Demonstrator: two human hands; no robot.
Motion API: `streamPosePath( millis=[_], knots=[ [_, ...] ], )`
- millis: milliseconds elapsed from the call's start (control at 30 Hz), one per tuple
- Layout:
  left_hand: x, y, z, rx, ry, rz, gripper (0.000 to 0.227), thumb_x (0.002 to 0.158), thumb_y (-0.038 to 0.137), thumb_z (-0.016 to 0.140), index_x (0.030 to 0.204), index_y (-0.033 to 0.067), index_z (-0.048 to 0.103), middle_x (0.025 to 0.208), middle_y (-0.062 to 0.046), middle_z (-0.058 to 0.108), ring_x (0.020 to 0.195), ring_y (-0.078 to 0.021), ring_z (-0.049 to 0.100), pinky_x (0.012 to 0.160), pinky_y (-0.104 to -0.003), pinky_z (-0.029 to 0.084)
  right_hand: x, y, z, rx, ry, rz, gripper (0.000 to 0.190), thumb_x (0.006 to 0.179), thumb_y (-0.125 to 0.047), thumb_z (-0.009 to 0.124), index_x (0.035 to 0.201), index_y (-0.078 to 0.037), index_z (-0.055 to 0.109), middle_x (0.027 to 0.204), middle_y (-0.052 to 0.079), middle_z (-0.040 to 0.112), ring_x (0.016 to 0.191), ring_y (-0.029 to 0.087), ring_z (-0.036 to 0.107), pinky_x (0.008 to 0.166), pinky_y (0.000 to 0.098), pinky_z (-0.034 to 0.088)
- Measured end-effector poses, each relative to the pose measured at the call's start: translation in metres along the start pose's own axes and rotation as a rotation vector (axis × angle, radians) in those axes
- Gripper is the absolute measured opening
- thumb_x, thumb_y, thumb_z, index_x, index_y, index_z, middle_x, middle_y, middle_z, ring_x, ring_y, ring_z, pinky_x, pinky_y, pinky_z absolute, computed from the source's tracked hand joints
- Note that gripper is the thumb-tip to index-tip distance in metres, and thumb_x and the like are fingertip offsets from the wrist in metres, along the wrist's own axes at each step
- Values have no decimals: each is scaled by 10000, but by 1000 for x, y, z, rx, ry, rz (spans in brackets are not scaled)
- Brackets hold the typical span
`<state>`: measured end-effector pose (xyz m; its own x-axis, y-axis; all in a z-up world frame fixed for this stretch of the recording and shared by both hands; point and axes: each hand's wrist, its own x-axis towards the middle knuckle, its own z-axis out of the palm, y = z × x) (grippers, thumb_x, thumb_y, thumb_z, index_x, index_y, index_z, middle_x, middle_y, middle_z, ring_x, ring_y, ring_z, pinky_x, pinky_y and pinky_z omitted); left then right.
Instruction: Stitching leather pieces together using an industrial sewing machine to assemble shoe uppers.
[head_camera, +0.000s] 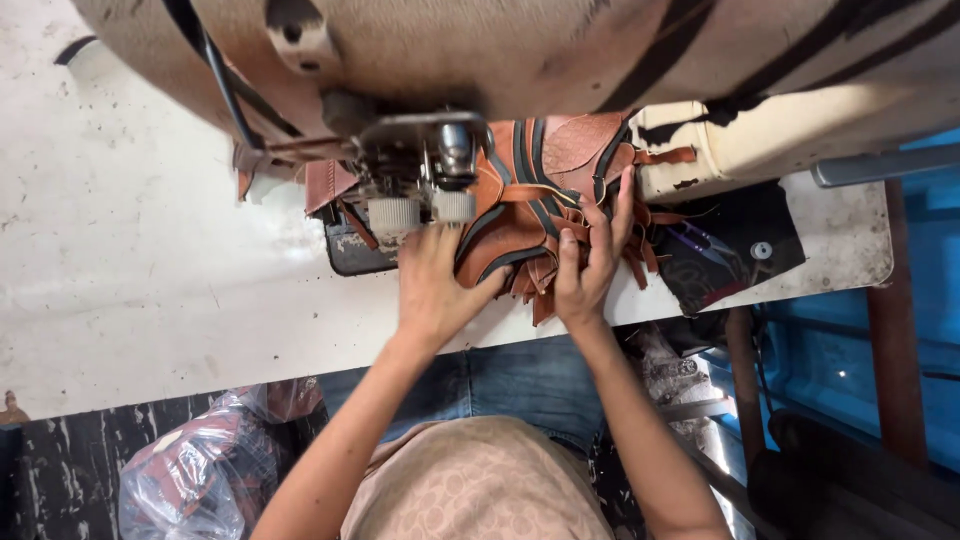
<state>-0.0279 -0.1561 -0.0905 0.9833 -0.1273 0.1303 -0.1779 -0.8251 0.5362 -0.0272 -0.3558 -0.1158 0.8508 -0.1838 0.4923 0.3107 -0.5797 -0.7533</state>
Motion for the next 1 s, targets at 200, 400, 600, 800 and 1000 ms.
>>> streamPosePath(
  millis=[200,400,600,800,1000],
  knots=[
    [5,30,-43,-384,-139,-127,852,711,330,772,1468,65,483,1345,-160,563,1180,-383,607,1028,-482,492,-22,-33,-49,-40,6,51,338,1087,-179,516,1396,-60,584,1646,173,421,1563,311,314,1314,448,261],
    [-13,71,-69,-443,160,-56,714,741,274,811,1351,75,499,1200,-156,521,1083,-341,642,926,-436,569,-97,3,-60,724,254,793,659,1065,-184,579,1647,-31,310,1459,339,412,1390,315,442,1201,473,317],
    [11,81,-10,-283,92,-24,933,904,402,760,1618,56,270,1120,-194,522,944,-373,566,828,-478,483,-71,3,-34,588,39,671,779,1065,-180,544,1652,-5,63,1748,185,86,1612,297,117,1278,388,137],
    [-6,93,36,-214,215,5,642,1084,308,529,1638,88,289,1161,-172,568,1028,-376,588,903,-471,466,-54,11,-45,273,-38,316,683,1105,-160,484,1668,14,139,1747,228,211,1637,337,237,1325,399,224],
    [-3,102,12,-182,54,14,518,1006,126,606,1507,70,487,1196,-152,614,1027,-351,642,858,-441,518,-34,97,-66,-25,-179,196,645,1085,-182,593,1600,70,299,1591,325,385,1461,428,390,1172,460,338]
  ],
)
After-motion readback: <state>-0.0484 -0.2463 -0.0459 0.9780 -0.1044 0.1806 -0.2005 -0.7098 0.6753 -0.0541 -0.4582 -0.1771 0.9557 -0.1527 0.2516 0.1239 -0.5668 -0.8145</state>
